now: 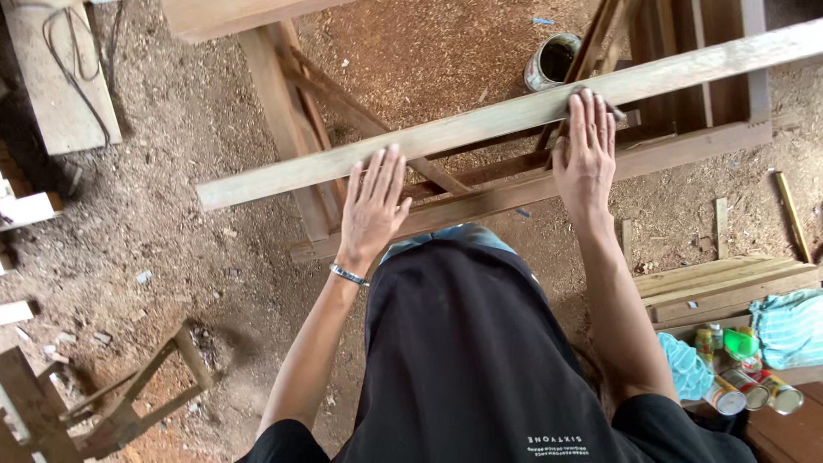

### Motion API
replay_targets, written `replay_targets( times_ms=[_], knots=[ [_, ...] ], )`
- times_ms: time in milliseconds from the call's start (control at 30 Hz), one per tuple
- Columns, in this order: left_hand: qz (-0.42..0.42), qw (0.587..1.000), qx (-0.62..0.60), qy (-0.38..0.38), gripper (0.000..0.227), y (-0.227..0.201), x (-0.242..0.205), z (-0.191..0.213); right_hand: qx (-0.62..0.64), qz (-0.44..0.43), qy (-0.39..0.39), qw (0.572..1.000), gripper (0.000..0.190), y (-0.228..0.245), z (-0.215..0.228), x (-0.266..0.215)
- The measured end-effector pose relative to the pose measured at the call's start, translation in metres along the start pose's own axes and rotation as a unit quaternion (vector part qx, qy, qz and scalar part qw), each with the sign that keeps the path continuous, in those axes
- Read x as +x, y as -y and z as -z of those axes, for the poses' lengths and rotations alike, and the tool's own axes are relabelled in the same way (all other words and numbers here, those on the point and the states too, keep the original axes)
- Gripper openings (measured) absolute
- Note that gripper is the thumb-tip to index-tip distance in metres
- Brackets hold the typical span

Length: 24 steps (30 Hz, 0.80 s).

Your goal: The person sands a long wooden plank with a piece of sandpaper, rubbing the flat faces and the edges by hand while holding the wood steady.

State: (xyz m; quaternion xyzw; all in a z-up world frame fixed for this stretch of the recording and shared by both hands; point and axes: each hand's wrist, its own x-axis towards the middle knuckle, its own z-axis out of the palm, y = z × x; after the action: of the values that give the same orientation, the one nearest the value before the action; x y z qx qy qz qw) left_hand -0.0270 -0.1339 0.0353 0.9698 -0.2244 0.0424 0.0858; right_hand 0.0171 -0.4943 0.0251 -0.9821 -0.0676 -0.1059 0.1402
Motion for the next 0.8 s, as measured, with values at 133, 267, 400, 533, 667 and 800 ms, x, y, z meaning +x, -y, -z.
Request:
replay_targets(
  times_ms=[133,267,400,533,667,800],
  knots=[
    [0.071,0.997,-0.024,-0.017,0.082,0.02,-0.024,0.006,-0.03,0.068,0.046,0.996,0.07,0.06,-0.026,0.008],
    [0.1,0.995,-0.006,-0.009,0.085,0.028,-0.029,0.008,0.035,0.117,0.201,0.972,0.06,0.161,-0.051,0.006],
    [0.098,0.995,-0.006,0.008,0.086,0.031,-0.028,0.01,0.023,0.201,0.065,0.977,0.053,0.161,-0.052,0.01],
    [0.08,0.996,-0.041,-0.028,0.081,0.035,-0.028,0.002,0.075,0.051,0.033,0.995,0.053,0.089,-0.015,0.008],
    [0.09,0.993,-0.054,-0.044,0.083,0.031,-0.028,0.0,0.064,0.057,-0.038,0.996,0.069,0.107,-0.005,0.016],
    [0.087,0.993,-0.069,-0.045,0.081,0.032,-0.027,0.006,0.068,0.077,0.1,0.99,0.061,0.183,-0.024,0.014]
  ],
)
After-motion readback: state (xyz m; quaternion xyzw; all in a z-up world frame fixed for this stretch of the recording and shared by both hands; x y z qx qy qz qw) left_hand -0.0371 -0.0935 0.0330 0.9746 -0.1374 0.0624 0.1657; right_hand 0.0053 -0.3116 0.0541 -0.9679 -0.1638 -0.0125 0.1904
